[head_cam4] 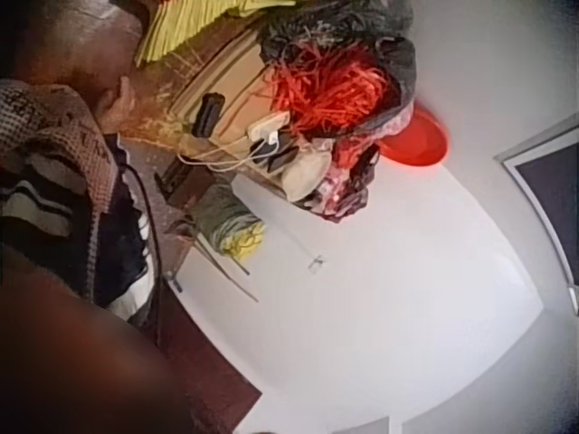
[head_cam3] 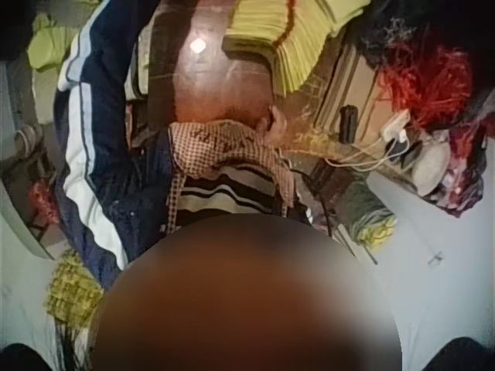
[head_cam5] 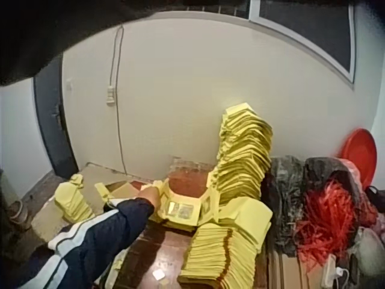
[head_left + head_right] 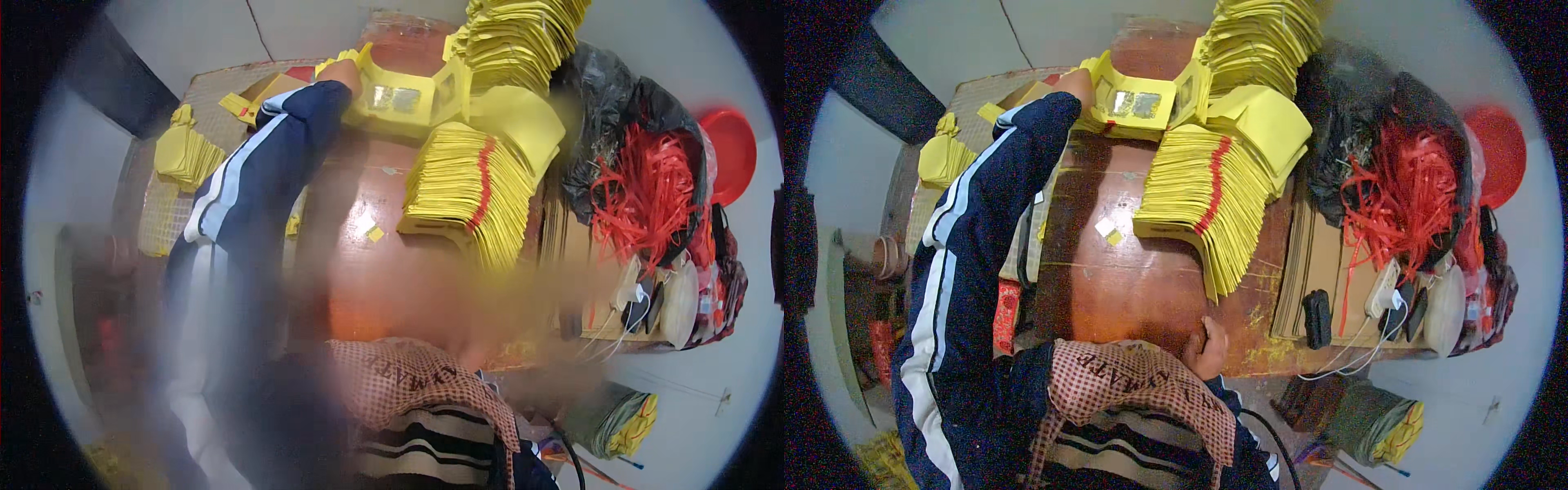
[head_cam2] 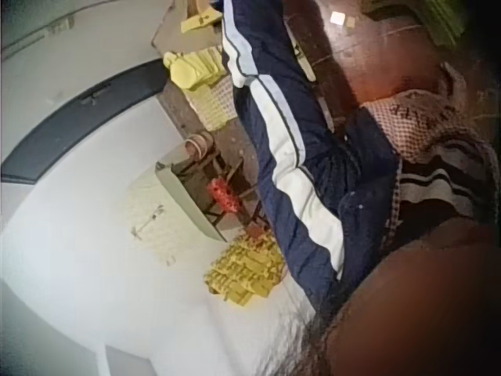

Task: Folding and stacking yellow fabric items on a workbench

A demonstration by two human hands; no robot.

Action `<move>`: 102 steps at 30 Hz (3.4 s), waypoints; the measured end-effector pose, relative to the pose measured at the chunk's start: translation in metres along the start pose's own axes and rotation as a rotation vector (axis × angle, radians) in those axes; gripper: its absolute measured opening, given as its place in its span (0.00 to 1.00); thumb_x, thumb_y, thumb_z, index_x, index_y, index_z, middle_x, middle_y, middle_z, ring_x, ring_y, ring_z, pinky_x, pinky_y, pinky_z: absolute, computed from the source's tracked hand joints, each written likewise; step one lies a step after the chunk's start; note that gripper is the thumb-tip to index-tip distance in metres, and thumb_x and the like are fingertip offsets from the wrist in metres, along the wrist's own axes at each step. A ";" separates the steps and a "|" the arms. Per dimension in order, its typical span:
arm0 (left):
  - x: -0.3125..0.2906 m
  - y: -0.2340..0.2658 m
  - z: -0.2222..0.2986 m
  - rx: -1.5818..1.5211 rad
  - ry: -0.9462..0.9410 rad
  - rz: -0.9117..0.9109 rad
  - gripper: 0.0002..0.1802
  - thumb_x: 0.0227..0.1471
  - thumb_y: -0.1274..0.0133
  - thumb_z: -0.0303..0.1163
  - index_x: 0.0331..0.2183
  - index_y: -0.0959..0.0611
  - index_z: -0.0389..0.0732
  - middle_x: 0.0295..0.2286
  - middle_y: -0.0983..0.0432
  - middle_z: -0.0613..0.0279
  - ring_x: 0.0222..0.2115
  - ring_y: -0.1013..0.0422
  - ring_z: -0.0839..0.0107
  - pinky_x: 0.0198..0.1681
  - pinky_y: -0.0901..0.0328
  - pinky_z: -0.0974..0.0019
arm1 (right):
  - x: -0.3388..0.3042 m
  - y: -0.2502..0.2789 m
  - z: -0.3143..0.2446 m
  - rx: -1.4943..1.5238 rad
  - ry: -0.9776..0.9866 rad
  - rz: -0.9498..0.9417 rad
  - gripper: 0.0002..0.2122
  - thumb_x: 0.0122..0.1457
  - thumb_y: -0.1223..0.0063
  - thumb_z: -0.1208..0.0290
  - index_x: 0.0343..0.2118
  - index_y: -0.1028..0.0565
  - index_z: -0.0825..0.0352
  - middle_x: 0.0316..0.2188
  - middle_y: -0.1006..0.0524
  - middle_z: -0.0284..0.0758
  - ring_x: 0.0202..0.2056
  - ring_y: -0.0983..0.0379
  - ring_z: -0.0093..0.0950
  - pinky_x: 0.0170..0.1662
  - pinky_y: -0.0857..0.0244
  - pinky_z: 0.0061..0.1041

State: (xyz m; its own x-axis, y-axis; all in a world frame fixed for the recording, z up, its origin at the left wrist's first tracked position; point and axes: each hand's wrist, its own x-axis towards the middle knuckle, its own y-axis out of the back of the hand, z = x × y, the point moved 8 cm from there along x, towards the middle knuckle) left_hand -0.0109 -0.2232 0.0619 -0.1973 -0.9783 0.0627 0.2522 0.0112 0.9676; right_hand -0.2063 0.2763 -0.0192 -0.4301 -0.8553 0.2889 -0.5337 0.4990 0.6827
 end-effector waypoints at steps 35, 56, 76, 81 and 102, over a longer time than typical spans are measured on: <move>-0.268 -0.061 0.167 -1.784 0.304 -0.521 0.22 0.44 0.40 0.28 0.37 0.33 0.31 0.31 0.30 0.58 0.29 0.31 0.73 0.36 0.33 0.71 | 0.068 0.005 -0.040 0.585 0.069 0.179 0.23 0.51 0.56 0.83 0.52 0.43 0.74 0.42 0.32 0.41 0.33 0.32 0.23 0.36 0.36 0.19; -0.293 -0.058 0.134 -1.367 0.050 -0.529 0.16 0.46 0.48 0.21 0.40 0.28 0.31 0.33 0.27 0.62 0.31 0.31 0.79 0.34 0.35 0.76 | 0.092 0.007 -0.071 0.161 -0.052 -0.180 0.22 0.52 0.56 0.76 0.51 0.40 0.77 0.46 0.33 0.52 0.40 0.30 0.42 0.42 0.35 0.30; -0.359 0.025 0.062 -0.310 -0.585 0.055 0.34 0.38 0.39 0.36 0.47 0.31 0.35 0.44 0.33 0.48 0.41 0.33 0.54 0.44 0.38 0.57 | 0.045 -0.059 -0.018 1.142 -0.560 -0.346 0.34 0.47 0.57 0.89 0.59 0.57 0.73 0.48 0.33 0.43 0.45 0.31 0.29 0.46 0.34 0.27; -0.335 -0.032 0.017 -1.452 0.154 -0.417 0.31 0.47 0.44 0.30 0.51 0.35 0.34 0.48 0.35 0.54 0.46 0.35 0.66 0.48 0.38 0.64 | 0.042 -0.068 -0.021 1.120 -0.523 -0.374 0.32 0.45 0.62 0.90 0.57 0.52 0.73 0.47 0.33 0.42 0.48 0.33 0.31 0.50 0.37 0.26; -0.360 -0.028 0.012 -0.847 -0.178 0.007 0.16 0.47 0.46 0.26 0.40 0.25 0.32 0.34 0.23 0.56 0.35 0.28 0.70 0.40 0.35 0.68 | 0.031 -0.029 -0.056 0.119 -0.028 -0.180 0.27 0.50 0.53 0.78 0.55 0.43 0.70 0.33 0.26 0.51 0.34 0.27 0.46 0.36 0.33 0.37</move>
State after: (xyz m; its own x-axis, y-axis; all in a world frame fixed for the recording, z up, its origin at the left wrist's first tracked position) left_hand 0.0416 0.1314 0.0153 -0.3203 -0.9312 0.1738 0.8609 -0.2096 0.4636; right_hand -0.1628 0.2274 0.0075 -0.3390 -0.9288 0.1495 -0.6852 0.3527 0.6372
